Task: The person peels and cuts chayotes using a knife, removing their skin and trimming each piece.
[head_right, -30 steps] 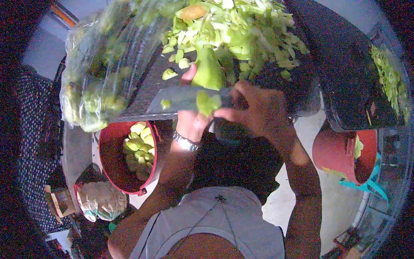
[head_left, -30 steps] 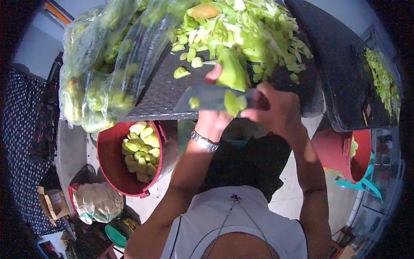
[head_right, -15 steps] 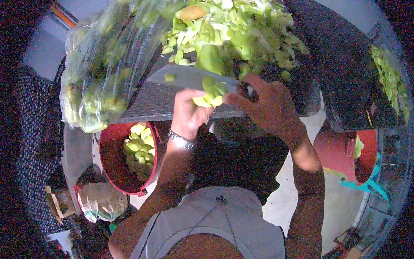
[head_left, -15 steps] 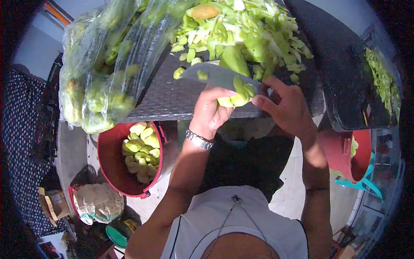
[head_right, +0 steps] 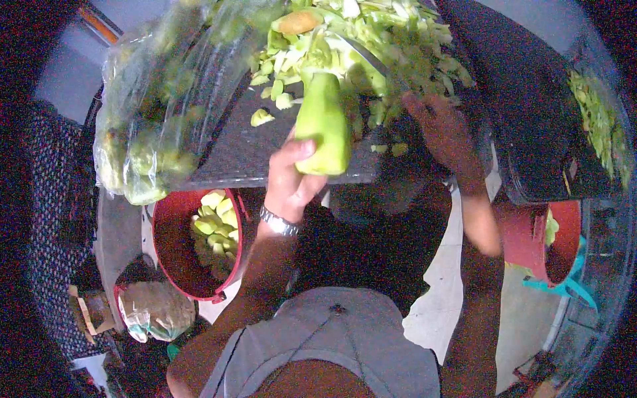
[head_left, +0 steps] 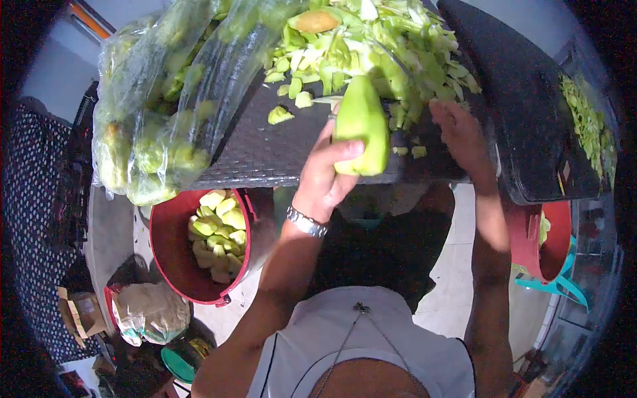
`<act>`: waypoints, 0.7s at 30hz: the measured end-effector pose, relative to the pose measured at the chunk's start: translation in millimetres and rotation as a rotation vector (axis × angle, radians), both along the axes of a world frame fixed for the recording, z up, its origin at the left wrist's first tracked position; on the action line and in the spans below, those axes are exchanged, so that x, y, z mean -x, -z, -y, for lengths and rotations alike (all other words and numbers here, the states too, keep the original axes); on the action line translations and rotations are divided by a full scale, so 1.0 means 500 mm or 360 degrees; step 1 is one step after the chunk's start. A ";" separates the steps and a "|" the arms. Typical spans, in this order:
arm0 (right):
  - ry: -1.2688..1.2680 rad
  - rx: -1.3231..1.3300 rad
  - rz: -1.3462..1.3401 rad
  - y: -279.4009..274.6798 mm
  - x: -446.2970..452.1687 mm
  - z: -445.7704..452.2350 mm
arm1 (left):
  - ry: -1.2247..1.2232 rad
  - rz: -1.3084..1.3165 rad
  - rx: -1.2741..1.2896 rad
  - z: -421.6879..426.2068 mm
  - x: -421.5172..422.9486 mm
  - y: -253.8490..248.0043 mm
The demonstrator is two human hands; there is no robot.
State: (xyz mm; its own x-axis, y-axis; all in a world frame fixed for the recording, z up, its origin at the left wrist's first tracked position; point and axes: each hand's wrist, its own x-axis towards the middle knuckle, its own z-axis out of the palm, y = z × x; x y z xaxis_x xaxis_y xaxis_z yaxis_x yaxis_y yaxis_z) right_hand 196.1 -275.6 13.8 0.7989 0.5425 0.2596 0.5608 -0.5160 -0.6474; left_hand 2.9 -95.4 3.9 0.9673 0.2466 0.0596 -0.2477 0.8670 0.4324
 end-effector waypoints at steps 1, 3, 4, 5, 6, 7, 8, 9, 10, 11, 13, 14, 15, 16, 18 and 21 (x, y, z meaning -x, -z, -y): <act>0.0011 -0.0002 -0.0269 -0.028 0.037 0.002 | -0.0047 -0.0115 -0.0048 -0.001 -0.003 0.001; -0.0204 0.0097 -0.0142 -0.077 0.107 -0.003 | -0.0077 -0.0221 -0.0145 -0.008 -0.014 0.008; -0.0308 0.0142 -0.0078 -0.094 0.131 -0.007 | -0.0103 -0.0174 -0.0150 -0.006 -0.015 0.017; -0.0410 0.0209 -0.0069 -0.106 0.142 -0.010 | -0.0128 -0.0124 -0.0154 0.000 -0.014 0.026; -0.0516 0.0283 -0.0075 -0.112 0.154 -0.010 | -0.0156 -0.0087 -0.0150 0.007 -0.011 0.034; -0.0625 0.0356 -0.0076 -0.114 0.160 -0.010 | -0.0130 -0.0022 -0.0131 0.009 -0.015 0.039; -0.0663 0.0319 -0.0052 -0.112 0.159 -0.011 | -0.0167 -0.0090 -0.0121 0.014 -0.016 0.042; -0.0702 0.0282 -0.0025 -0.108 0.155 -0.011 | -0.0205 -0.0156 -0.0111 0.020 -0.015 0.042; -0.0740 0.0246 0.0003 -0.104 0.150 -0.012 | -0.0243 -0.0219 -0.0100 0.023 -0.015 0.039; -0.0616 0.0222 0.0036 -0.095 0.134 -0.016 | -0.0155 -0.0113 -0.0139 0.019 -0.015 0.033; -0.0357 0.0178 0.0093 -0.058 0.084 -0.021 | 0.0032 0.0090 -0.0214 0.008 -0.011 0.018; -0.0221 0.0161 0.0079 -0.036 0.053 -0.013 | -0.0009 0.0122 -0.0236 0.010 -0.009 0.013; -0.0087 0.0133 0.0081 -0.017 0.015 -0.004 | 0.0014 0.0137 -0.0210 0.009 -0.005 0.008; 0.0037 0.0105 0.0086 -0.018 -0.006 -0.008 | 0.0027 0.0156 -0.0184 0.006 -0.003 0.004; -0.0069 0.0030 -0.0007 -0.012 0.006 0.000 | -0.0066 -0.0041 -0.0111 -0.001 -0.004 0.014; -0.0213 0.0049 -0.0087 -0.044 0.056 0.004 | -0.0145 -0.0303 -0.0020 -0.002 -0.021 0.000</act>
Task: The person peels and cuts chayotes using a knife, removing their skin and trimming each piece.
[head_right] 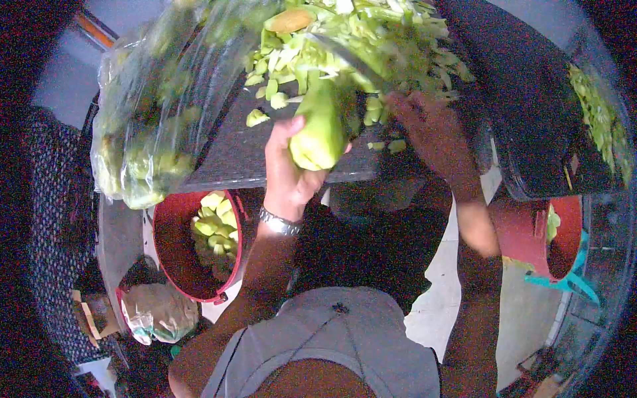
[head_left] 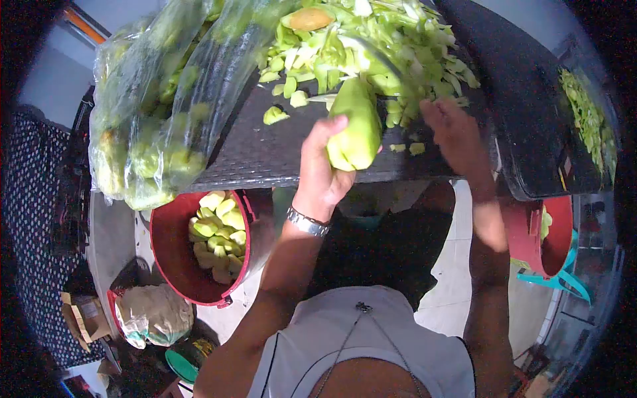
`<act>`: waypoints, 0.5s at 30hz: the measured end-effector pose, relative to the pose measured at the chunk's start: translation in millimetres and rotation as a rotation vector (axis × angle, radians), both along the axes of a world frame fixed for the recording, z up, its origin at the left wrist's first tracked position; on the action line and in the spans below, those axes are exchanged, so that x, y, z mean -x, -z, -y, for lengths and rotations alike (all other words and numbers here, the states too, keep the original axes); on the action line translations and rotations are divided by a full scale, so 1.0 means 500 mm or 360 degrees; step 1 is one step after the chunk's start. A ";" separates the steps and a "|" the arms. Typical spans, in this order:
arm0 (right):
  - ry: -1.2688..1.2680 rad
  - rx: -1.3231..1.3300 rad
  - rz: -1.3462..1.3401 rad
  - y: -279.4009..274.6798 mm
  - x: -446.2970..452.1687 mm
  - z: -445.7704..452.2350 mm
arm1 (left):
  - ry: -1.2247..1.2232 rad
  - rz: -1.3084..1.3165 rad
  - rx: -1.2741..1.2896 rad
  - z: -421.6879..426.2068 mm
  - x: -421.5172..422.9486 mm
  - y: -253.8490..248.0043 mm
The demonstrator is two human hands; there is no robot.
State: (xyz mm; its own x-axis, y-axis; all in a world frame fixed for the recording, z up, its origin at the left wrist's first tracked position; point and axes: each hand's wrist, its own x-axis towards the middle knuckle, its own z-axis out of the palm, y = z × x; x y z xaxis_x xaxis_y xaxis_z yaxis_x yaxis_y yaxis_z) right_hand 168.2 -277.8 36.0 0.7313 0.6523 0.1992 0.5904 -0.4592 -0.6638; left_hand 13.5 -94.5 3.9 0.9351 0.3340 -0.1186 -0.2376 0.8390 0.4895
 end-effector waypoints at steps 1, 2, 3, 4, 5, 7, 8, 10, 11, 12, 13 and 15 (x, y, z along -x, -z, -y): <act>-0.0053 0.0037 -0.0028 -0.015 0.030 -0.003 | -0.0027 -0.0093 0.0036 0.005 -0.003 -0.010; -0.0043 0.0093 -0.0053 -0.030 0.061 -0.006 | -0.0047 -0.0061 0.0038 0.010 -0.007 -0.015; -0.0039 0.0146 -0.0069 -0.044 0.091 -0.010 | -0.0089 -0.0040 0.0099 0.011 -0.013 -0.008; -0.0038 0.0203 -0.0093 -0.050 0.117 -0.012 | -0.0134 -0.0027 0.0166 0.011 -0.014 0.006; -0.0122 0.0190 0.0050 -0.043 0.136 -0.010 | -0.0179 -0.0012 0.0235 0.011 -0.014 0.015; -0.0287 0.0162 0.0334 -0.020 0.160 -0.009 | 0.0048 0.0067 0.0111 0.018 -0.007 -0.006; -0.0296 0.0139 0.0409 -0.014 0.166 -0.012 | 0.0030 0.0018 0.0098 0.023 -0.009 -0.014; -0.0309 0.0083 0.0573 -0.008 0.171 -0.019 | -0.0007 -0.0031 0.0076 0.027 -0.017 -0.012; -0.0306 0.0097 0.0596 -0.007 0.170 -0.019 | -0.0028 -0.0033 0.0072 0.026 -0.020 -0.002; -0.0305 0.0111 0.0620 -0.006 0.169 -0.019 | -0.0050 -0.0035 0.0070 0.027 -0.021 -0.002; -0.0306 0.0126 0.0644 -0.006 0.169 -0.018 | -0.0061 -0.0049 0.0105 0.030 -0.021 -0.004; -0.0311 0.0125 0.0687 -0.010 0.170 -0.019 | -0.0081 -0.0074 0.0176 0.036 -0.021 -0.012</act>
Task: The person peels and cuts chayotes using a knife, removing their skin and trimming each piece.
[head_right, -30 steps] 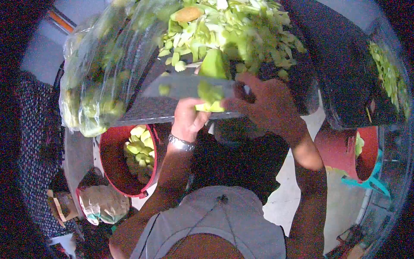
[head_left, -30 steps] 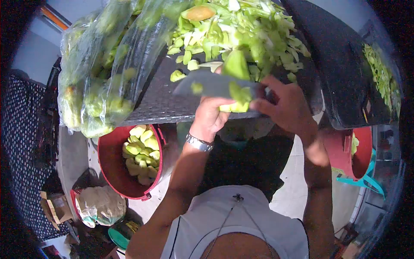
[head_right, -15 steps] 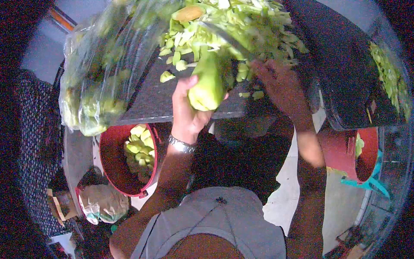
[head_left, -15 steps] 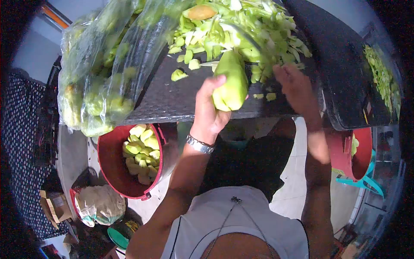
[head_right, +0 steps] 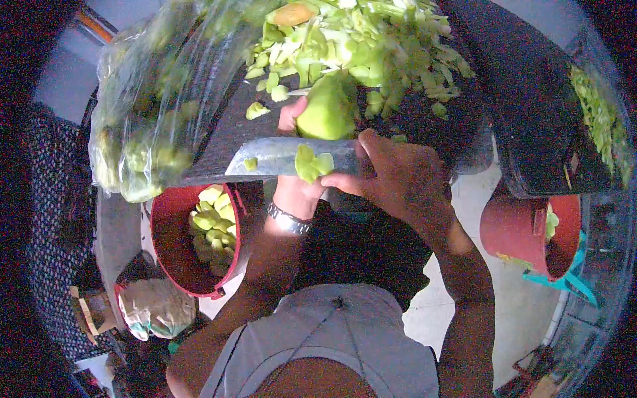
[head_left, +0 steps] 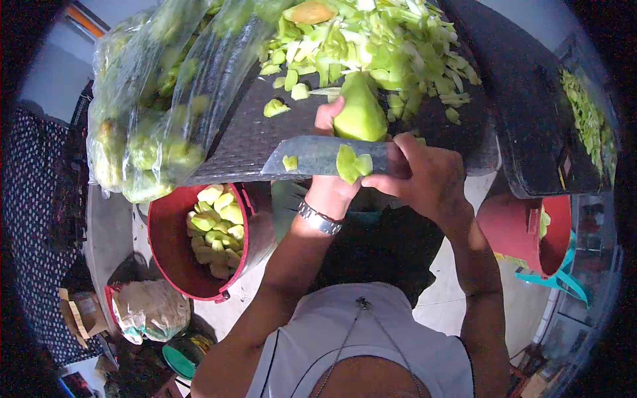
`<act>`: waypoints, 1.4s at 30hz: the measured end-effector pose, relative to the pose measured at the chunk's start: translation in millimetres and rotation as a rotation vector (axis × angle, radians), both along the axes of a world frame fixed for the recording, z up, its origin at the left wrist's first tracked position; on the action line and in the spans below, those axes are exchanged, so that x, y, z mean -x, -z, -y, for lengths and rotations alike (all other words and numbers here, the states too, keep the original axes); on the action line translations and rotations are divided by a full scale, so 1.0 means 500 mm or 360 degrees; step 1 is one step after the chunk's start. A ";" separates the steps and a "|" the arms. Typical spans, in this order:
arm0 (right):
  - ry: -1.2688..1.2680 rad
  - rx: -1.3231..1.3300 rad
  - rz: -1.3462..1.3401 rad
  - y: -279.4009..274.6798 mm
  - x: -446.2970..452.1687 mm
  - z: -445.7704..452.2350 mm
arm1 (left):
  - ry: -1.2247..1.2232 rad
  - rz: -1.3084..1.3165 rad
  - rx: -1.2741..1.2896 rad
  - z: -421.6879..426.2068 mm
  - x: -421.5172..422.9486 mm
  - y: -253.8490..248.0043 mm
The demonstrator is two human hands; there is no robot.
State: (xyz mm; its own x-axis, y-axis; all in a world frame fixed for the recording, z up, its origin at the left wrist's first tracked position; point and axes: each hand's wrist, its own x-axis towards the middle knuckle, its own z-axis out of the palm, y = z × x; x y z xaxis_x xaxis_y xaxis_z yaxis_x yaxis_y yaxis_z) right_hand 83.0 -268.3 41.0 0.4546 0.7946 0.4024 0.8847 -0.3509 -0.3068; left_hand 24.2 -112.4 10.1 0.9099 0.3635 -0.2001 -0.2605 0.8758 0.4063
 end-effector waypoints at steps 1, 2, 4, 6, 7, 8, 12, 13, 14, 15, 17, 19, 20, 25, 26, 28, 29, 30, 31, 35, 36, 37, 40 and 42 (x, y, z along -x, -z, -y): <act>-0.0002 -0.0002 0.0018 -0.001 0.001 0.000 | 0.0006 0.0013 0.0013 0.000 0.000 0.002; -0.0007 0.0001 0.0006 0.000 0.002 0.001 | 0.0009 0.0024 0.0028 0.000 0.000 0.006; -0.0016 0.0000 -0.0018 0.003 0.002 0.000 | 0.0011 0.0032 0.0043 -0.002 -0.002 0.009; -0.0065 -0.0029 -0.0025 0.009 0.000 -0.002 | 0.0010 0.0021 0.0051 -0.003 -0.003 0.009; -0.0087 -0.0046 -0.0026 0.010 -0.001 -0.002 | 0.0012 0.0024 0.0051 -0.003 -0.003 0.009; -0.0087 -0.0049 -0.0045 0.011 -0.001 -0.002 | 0.0014 0.0025 0.0051 -0.003 -0.003 0.010; 0.0013 0.0055 -0.0157 0.001 -0.033 0.005 | -0.0047 -0.0011 -0.0082 -0.002 0.006 0.009; 0.0066 0.0111 -0.0198 -0.001 -0.050 0.009 | -0.0185 -0.0062 -0.0034 -0.004 0.001 0.011; 0.0192 0.0098 -0.0304 0.003 -0.060 0.014 | -0.0322 -0.0119 0.0018 -0.004 0.000 0.015; 0.0313 0.0075 -0.0391 0.006 -0.076 0.014 | -0.0171 -0.0010 -0.0068 -0.013 0.009 0.010; 0.0478 -0.0008 -0.0628 0.003 -0.090 0.015 | -0.0046 -0.0022 -0.0119 -0.025 0.022 -0.009; 0.0339 -0.0050 -0.0735 0.005 -0.073 0.012 | -0.0079 0.0045 -0.0051 -0.026 0.016 0.006; 0.0271 -0.0069 -0.0792 0.006 -0.060 0.010 | -0.0171 0.0018 -0.0007 -0.022 0.006 0.023; 0.0080 0.0063 -0.0563 -0.005 -0.022 0.000 | -0.0145 0.0017 -0.0068 -0.017 0.002 0.040; 0.0050 0.0047 -0.0487 -0.001 -0.027 -0.001 | -0.0122 0.0064 -0.0080 -0.018 0.005 0.037; 0.0020 0.0056 -0.0499 -0.002 -0.038 -0.002 | -0.0195 0.0096 -0.0080 -0.012 0.007 0.026; 0.0005 0.0064 -0.0509 -0.002 -0.046 -0.003 | -0.0292 0.0076 -0.0065 -0.004 0.005 0.024; 0.0191 0.0007 -0.0512 0.010 -0.079 -0.005 | -0.0392 0.0054 -0.0048 0.001 0.007 0.022; 0.0380 -0.0050 -0.0517 0.034 -0.131 -0.007 | -0.0170 0.0032 -0.0237 -0.018 0.016 0.013; 0.0415 -0.0202 -0.0507 0.008 -0.179 0.004 | -0.0082 0.0069 -0.0266 -0.015 0.025 -0.007; 0.0355 -0.0068 -0.0608 -0.011 -0.151 0.004 | -0.0083 0.0067 -0.0224 -0.017 0.025 0.010; 0.0300 0.0054 -0.0692 -0.039 -0.108 -0.003 | -0.0076 0.0081 -0.0192 -0.022 0.017 0.027; 0.0193 0.0258 -0.0756 -0.066 -0.064 -0.014 | -0.0294 -0.0015 -0.0164 -0.005 0.004 0.029; 0.0186 0.0225 -0.0669 -0.059 -0.068 -0.017 | -0.0318 -0.0016 -0.0089 0.001 0.010 0.030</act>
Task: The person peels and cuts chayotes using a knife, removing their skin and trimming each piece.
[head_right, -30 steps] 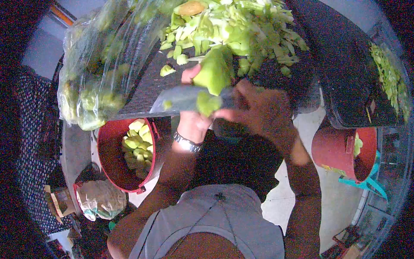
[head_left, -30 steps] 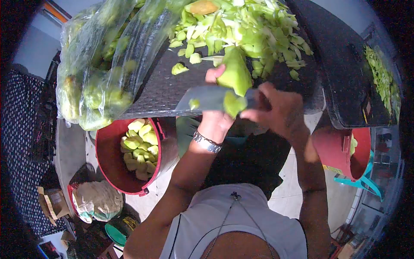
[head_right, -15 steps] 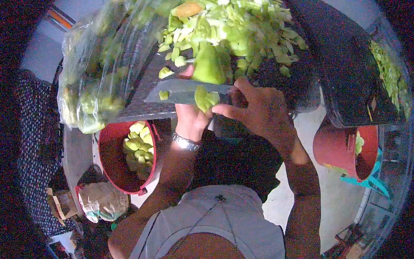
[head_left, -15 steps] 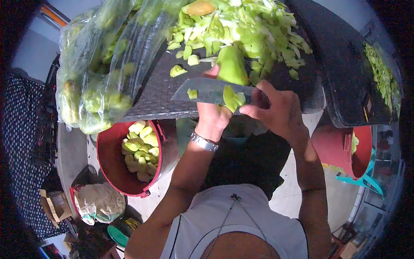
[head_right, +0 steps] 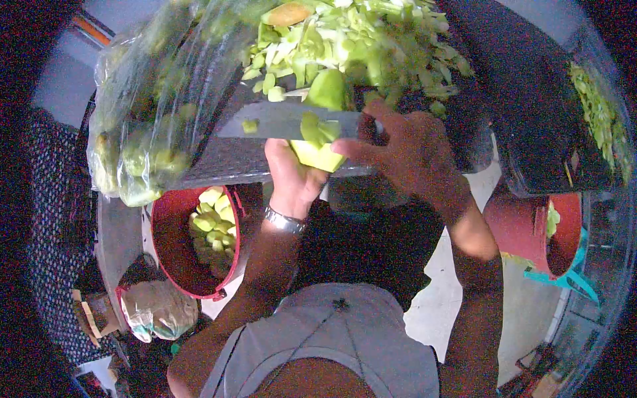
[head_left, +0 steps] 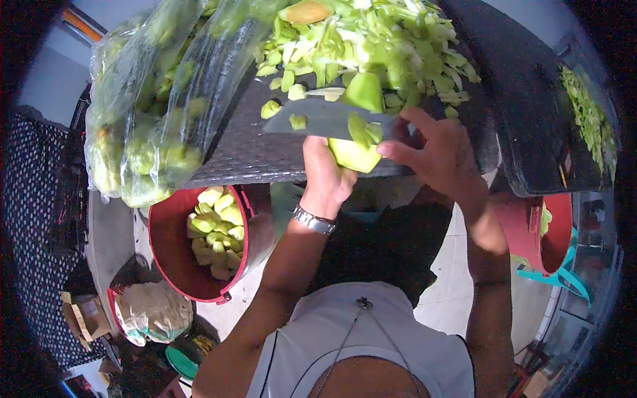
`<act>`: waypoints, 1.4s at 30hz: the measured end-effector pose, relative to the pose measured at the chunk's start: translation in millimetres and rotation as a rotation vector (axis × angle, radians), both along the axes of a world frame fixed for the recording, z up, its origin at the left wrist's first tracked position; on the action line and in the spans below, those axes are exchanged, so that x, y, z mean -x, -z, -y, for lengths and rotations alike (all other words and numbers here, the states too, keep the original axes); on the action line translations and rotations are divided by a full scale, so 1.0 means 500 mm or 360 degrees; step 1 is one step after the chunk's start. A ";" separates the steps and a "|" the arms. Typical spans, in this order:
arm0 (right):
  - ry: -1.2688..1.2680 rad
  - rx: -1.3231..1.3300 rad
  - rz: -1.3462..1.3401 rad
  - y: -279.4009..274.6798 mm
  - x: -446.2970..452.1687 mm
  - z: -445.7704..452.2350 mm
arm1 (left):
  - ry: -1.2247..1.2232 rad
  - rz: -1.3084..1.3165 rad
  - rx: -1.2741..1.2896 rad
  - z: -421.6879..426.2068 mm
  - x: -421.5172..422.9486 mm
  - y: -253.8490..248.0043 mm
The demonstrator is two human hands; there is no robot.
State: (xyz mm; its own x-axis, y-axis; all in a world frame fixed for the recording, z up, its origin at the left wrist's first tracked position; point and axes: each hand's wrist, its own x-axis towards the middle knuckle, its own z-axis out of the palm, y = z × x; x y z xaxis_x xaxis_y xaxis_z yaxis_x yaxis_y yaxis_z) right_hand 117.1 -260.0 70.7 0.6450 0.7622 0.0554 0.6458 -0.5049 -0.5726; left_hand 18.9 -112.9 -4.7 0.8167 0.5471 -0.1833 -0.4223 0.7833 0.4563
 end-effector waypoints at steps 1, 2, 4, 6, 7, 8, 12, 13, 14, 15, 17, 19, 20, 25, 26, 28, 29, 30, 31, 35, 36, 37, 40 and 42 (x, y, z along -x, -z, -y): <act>0.0037 -0.0069 0.0090 0.014 -0.021 -0.002 | 0.0076 -0.0032 -0.0110 -0.007 0.005 0.006; 0.0080 -0.0134 0.0176 0.030 -0.042 0.000 | 0.0190 0.0015 -0.0120 -0.015 0.012 0.008; 0.0284 -0.0177 0.0274 0.073 -0.103 0.021 | 0.0427 0.0123 -0.0142 -0.024 0.021 -0.017; 0.0335 -0.0269 0.0246 0.069 -0.124 0.014 | 0.0297 0.0011 -0.0119 -0.024 0.020 -0.025; 0.0296 -0.0313 0.0131 0.066 -0.104 0.013 | 0.0250 -0.0023 -0.0135 -0.021 0.019 -0.024; 0.0265 -0.0358 0.0015 0.064 -0.081 0.013 | 0.0212 -0.0057 -0.0155 -0.016 0.017 -0.021; 0.0036 0.0066 -0.0032 -0.002 -0.009 0.005 | 0.0223 -0.0148 -0.0630 -0.012 0.022 -0.004; 0.0007 0.0019 0.0052 0.013 -0.023 0.001 | 0.0253 -0.0186 -0.0703 -0.010 0.027 -0.010; -0.0023 -0.0028 0.0139 0.030 -0.041 -0.003 | 0.0282 -0.0223 -0.0776 -0.009 0.033 -0.017; 0.0123 -0.0060 0.0219 0.047 -0.084 -0.002 | 0.0270 -0.0141 -0.0781 -0.007 0.029 -0.014; 0.0409 -0.0125 0.0382 0.076 -0.178 0.014 | 0.0329 -0.0019 -0.0562 -0.008 0.037 -0.030; 0.0100 -0.0429 0.0280 0.069 -0.175 0.022 | 0.0284 -0.0001 -0.0654 -0.016 0.035 -0.033; 0.0004 -0.0426 0.0215 0.071 -0.158 0.033 | 0.0266 -0.0004 -0.0690 -0.016 0.036 -0.032; -0.0076 0.0006 0.0125 0.004 -0.042 0.012 | 0.0386 -0.0138 -0.0796 -0.005 0.035 -0.033; -0.0044 0.0075 0.0185 0.003 -0.043 0.009 | 0.0414 -0.0172 -0.0800 -0.004 0.038 -0.033; 0.0198 -0.0122 0.0213 0.064 -0.136 0.023 | 0.0374 0.0002 -0.0749 0.004 0.043 -0.046; 0.0317 -0.0224 0.0231 0.084 -0.168 0.026 | 0.0382 0.0017 -0.0752 0.003 0.049 -0.047; 0.0240 -0.0234 0.0137 0.069 -0.150 0.021 | 0.0377 0.0049 -0.0764 0.000 0.047 -0.048; 0.0155 -0.0236 0.0049 0.048 -0.109 0.019 | 0.0339 0.0030 -0.0788 0.001 0.042 -0.045; -0.0219 -0.0018 0.0012 0.014 -0.010 0.020 | 0.0297 0.0035 -0.0765 0.007 0.039 -0.024; -0.0117 -0.0052 0.0036 0.021 -0.022 0.021 | 0.0307 0.0016 -0.0772 0.006 0.041 -0.025; -0.0019 -0.0089 0.0065 0.034 -0.053 0.018 | 0.0312 0.0001 -0.0784 0.002 0.044 -0.029; 0.0046 -0.0293 0.0593 0.120 -0.167 0.062 | 0.0293 -0.0027 -0.0775 -0.010 0.050 -0.040; 0.0175 -0.0330 0.0612 0.125 -0.181 0.061 | 0.0262 -0.0053 -0.0691 -0.012 0.053 -0.040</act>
State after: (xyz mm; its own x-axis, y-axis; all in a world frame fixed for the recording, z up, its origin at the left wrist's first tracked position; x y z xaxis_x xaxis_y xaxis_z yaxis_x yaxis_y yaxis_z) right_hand 207.8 -290.6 8.4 0.6243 0.6375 0.4514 0.7804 -0.4825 -0.3977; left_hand -7.6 -106.6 15.2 0.8968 0.4423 0.0065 -0.2879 0.5724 0.7678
